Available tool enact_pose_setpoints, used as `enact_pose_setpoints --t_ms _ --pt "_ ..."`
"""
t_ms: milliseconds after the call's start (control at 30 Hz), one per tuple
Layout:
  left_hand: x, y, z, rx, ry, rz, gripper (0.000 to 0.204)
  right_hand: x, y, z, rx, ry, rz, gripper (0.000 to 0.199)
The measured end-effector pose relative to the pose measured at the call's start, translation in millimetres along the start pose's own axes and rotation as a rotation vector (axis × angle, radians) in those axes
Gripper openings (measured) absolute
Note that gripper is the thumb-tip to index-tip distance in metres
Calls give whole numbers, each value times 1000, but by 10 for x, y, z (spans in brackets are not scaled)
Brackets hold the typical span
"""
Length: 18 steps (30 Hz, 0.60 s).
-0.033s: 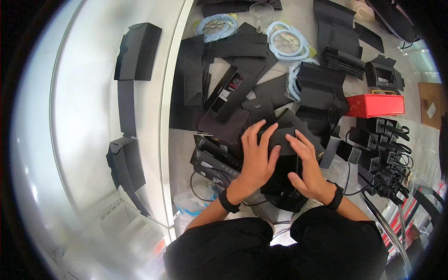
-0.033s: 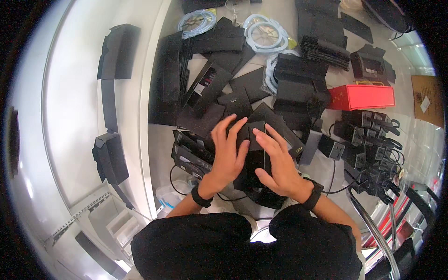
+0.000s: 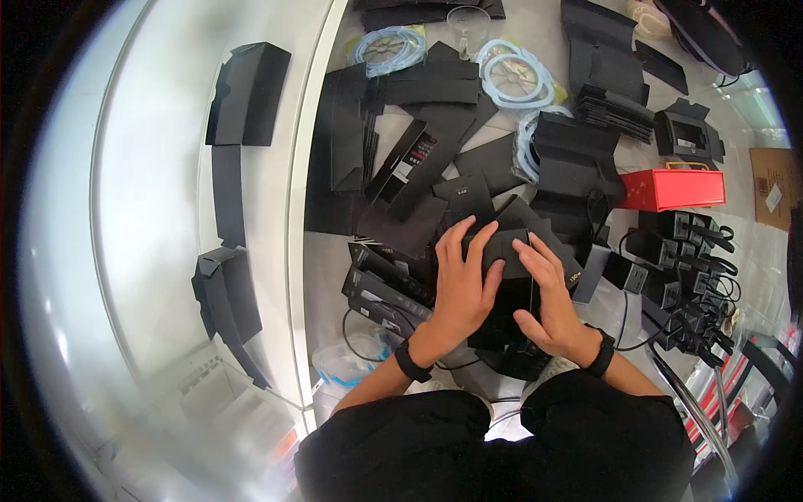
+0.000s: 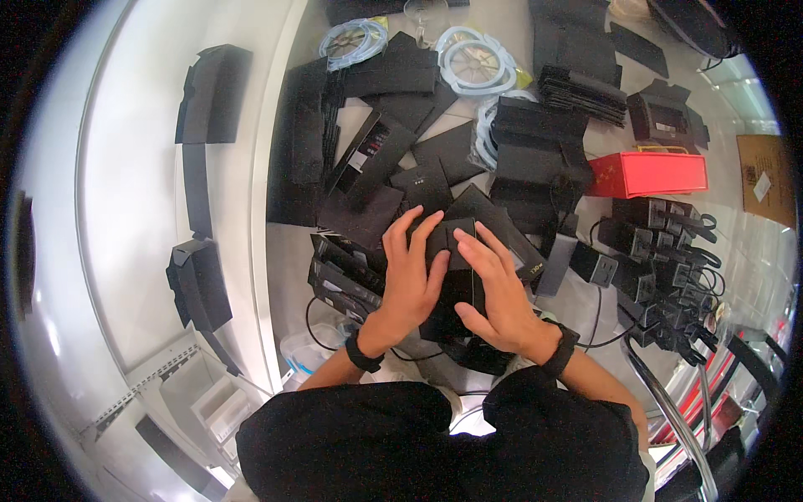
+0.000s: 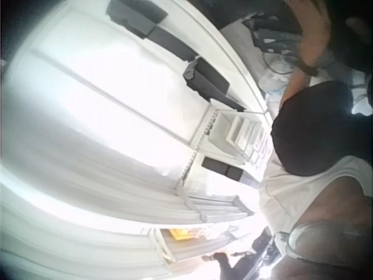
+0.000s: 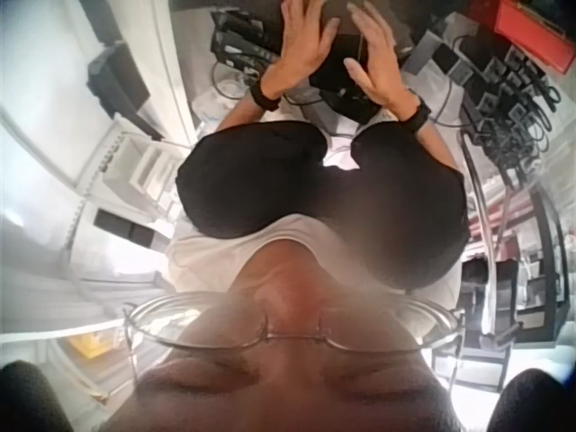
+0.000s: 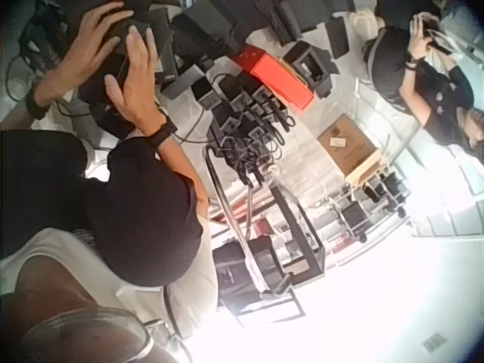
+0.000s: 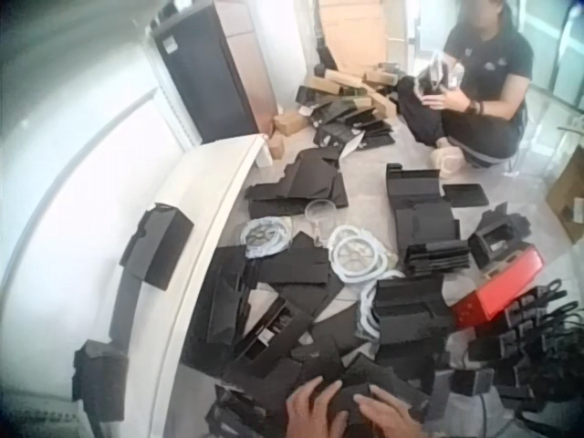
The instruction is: The person assembles flat-packed black cardboard boxes by hand. They fold the flaps, tuck in the tabs, and form the box structure. The person then places the assembled boxes onto a nearby white shelf.
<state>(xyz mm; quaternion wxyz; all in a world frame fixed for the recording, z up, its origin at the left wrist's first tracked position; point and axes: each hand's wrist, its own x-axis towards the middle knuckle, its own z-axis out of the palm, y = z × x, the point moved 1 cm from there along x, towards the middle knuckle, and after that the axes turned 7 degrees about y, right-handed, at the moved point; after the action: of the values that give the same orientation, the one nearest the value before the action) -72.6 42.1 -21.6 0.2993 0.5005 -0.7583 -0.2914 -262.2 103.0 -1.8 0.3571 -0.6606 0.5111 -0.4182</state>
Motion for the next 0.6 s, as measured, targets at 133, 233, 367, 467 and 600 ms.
enact_pose_setpoints --t_ms 133,233,367,467,600 --pt "82 69 -19 -97 -9 -167 62 62 -90 36 -36 -7 94 83" --pt "-35 -132 159 -189 143 -144 75 121 -56 112 -103 -7 177 92" --pt "-292 -335 129 -248 -32 -203 90 48 11 161 -80 5 193 96" --pt "-371 -383 86 -247 -102 -309 99 18 31 151 -102 -80 217 100" --pt "-416 -691 293 -291 -123 -300 100 -2 189 199 -57 -63 171 112"
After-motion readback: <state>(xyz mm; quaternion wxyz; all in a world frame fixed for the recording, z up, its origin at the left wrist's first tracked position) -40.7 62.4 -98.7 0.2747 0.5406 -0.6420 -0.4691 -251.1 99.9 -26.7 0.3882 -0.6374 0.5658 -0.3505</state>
